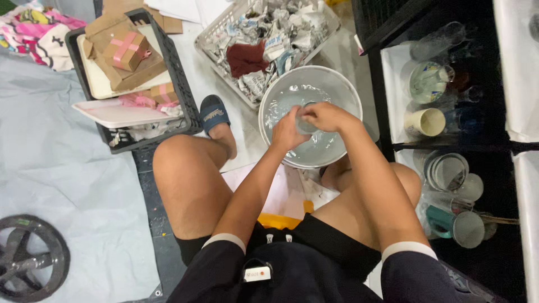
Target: The person sits on a small stool and washes various ceramic bowls and glass cups in a bucket of water. They scrub the items by hand, rinse them, and place the cleaned items onto a nearby shelf.
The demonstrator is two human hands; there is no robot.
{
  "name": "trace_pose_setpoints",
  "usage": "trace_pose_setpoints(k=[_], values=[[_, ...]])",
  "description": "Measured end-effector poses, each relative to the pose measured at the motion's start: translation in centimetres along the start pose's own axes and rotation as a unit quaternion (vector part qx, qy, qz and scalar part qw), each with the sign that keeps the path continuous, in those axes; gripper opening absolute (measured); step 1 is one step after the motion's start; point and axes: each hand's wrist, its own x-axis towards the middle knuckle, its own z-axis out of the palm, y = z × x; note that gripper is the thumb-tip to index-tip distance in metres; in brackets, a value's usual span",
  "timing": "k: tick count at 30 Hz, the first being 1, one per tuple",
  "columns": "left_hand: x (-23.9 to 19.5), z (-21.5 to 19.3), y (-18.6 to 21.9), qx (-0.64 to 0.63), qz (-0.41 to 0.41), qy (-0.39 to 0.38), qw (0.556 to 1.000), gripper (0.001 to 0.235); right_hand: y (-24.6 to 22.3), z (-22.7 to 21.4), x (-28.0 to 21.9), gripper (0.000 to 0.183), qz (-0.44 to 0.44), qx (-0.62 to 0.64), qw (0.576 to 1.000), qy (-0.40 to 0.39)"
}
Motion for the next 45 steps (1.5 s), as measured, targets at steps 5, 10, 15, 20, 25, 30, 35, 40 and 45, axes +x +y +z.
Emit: trace_pose_setpoints(k=[5,10,15,20,25,30,35,40,45], values=[[-0.2,0.5,-0.7,-0.02,-0.047,-0.006,0.999,0.094,0.3,-2.9,-3.3,0.041,0.017,0.107,0.988,0.113],[0.4,1.8,-1.7,-0.064,-0.022,0.024,0.997,0.105,1.5,-3.7,-5.9,0.045,0.05,0.111,0.985,0.119],[1.4,2.4,-2.8,-0.189,-0.079,0.015,0.979,0.104,2.2,-3.2,-6.7,0.054,0.084,0.118,0.984,0.099],[1.2,2.2,-2.5,-0.198,-0.103,0.003,0.975,0.103,2.5,-4.0,-7.2,0.051,0.099,0.133,0.979,0.116],[1.1,1.5,-1.6,-0.194,-0.138,-0.01,0.971,0.094,1.7,-4.2,-6.2,0.052,0.071,0.141,0.98,0.123],[1.3,2.4,-2.6,-0.217,-0.189,-0.01,0.958,0.089,1.1,-3.8,-5.3,0.051,0.056,0.116,0.984,0.123],[3.5,4.3,-5.8,-0.41,-0.28,-0.105,0.861,0.097,0.9,-4.0,-4.9,0.052,0.058,0.146,0.98,0.126],[5.8,6.9,-10.3,-0.518,-0.265,-0.109,0.806,0.114,0.9,-4.3,-5.2,0.05,0.053,0.089,0.986,0.131],[6.3,7.8,-12.8,-0.576,-0.254,-0.164,0.76,0.112,0.3,-4.6,-5.7,0.051,0.071,0.132,0.979,0.139]])
